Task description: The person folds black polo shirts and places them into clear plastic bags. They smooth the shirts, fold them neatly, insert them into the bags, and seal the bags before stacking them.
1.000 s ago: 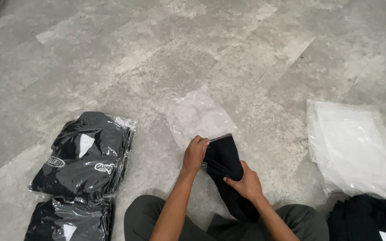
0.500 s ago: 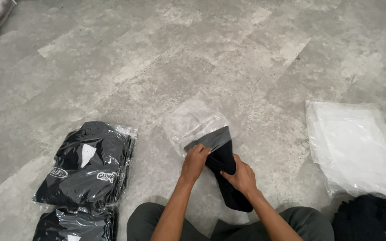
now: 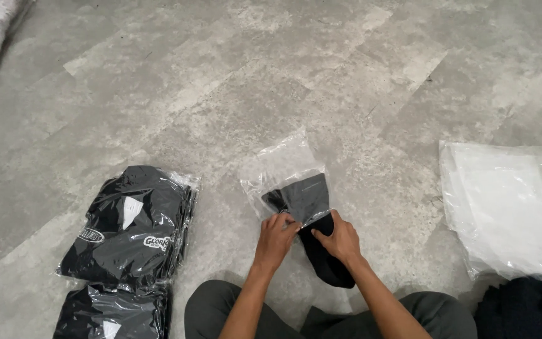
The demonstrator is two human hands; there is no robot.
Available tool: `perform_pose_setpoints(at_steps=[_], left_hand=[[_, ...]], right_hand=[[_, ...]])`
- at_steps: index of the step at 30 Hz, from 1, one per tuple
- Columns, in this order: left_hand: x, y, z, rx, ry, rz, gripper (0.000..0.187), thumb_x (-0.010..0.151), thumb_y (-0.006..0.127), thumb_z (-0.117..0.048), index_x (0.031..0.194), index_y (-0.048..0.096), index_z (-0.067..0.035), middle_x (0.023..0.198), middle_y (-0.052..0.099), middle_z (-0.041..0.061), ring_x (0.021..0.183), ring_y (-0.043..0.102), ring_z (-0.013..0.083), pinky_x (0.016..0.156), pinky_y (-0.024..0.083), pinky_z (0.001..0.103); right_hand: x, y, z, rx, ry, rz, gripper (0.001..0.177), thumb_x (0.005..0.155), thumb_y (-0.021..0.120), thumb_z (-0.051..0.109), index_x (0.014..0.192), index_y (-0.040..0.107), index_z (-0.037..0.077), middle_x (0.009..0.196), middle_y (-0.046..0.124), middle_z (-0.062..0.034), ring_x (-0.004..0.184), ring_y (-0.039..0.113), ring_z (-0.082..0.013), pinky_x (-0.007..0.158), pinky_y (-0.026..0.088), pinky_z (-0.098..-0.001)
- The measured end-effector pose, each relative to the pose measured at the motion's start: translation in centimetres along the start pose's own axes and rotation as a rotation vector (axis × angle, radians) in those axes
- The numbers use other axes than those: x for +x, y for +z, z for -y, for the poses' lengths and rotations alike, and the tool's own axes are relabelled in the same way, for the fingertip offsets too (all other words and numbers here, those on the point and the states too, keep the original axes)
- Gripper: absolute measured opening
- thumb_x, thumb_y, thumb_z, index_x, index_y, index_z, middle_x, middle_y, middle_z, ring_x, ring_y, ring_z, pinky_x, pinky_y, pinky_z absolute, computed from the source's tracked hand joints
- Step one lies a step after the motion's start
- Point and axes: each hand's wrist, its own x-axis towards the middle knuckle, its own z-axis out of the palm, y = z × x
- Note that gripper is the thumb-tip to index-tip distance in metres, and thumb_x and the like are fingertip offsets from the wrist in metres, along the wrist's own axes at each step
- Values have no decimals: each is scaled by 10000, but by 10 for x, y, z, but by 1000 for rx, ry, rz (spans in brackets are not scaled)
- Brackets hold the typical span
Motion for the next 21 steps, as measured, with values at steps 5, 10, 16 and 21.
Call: perform_pose_setpoints(at_steps=[5,10,16,21], left_hand=[[-31,30,-35,-338,-561,-306,450,1026,628,-353,1435,548,-184,1445,449,105,1400,417,350,1082,419,557],[-43,97,-32,-744,-1200,-345,1081,846,829,-361,1648,130,-173,1620,206,173,1515,347,398,1152,452,544],[-25,129,-17,-700,-1429,-580,957,854,835,-97,1630,279,-151,1341,517,138,1199,608,304,966,584,452],[-29,132,-10,-758,-1378,-575,625,923,691,-21,1487,501,-211,919,714,40,825,700,181,842,573,325]], right_hand=[[5,15,-1,-11,-14,-52,643,862,779,414,1399,548,147,1121,756,-187,1049,722,-392,805,590,-527],[12,22,-13,-47,-11,-64,715,844,759,488,1451,493,219,1058,761,-119,944,732,-358,686,578,-481],[8,23,-6,-29,-28,-115,713,820,788,480,1421,523,203,1025,774,-127,918,741,-363,657,576,-488],[8,6,39,114,67,-51,667,780,826,451,1349,590,195,1157,788,-44,1067,745,-284,806,584,-418]])
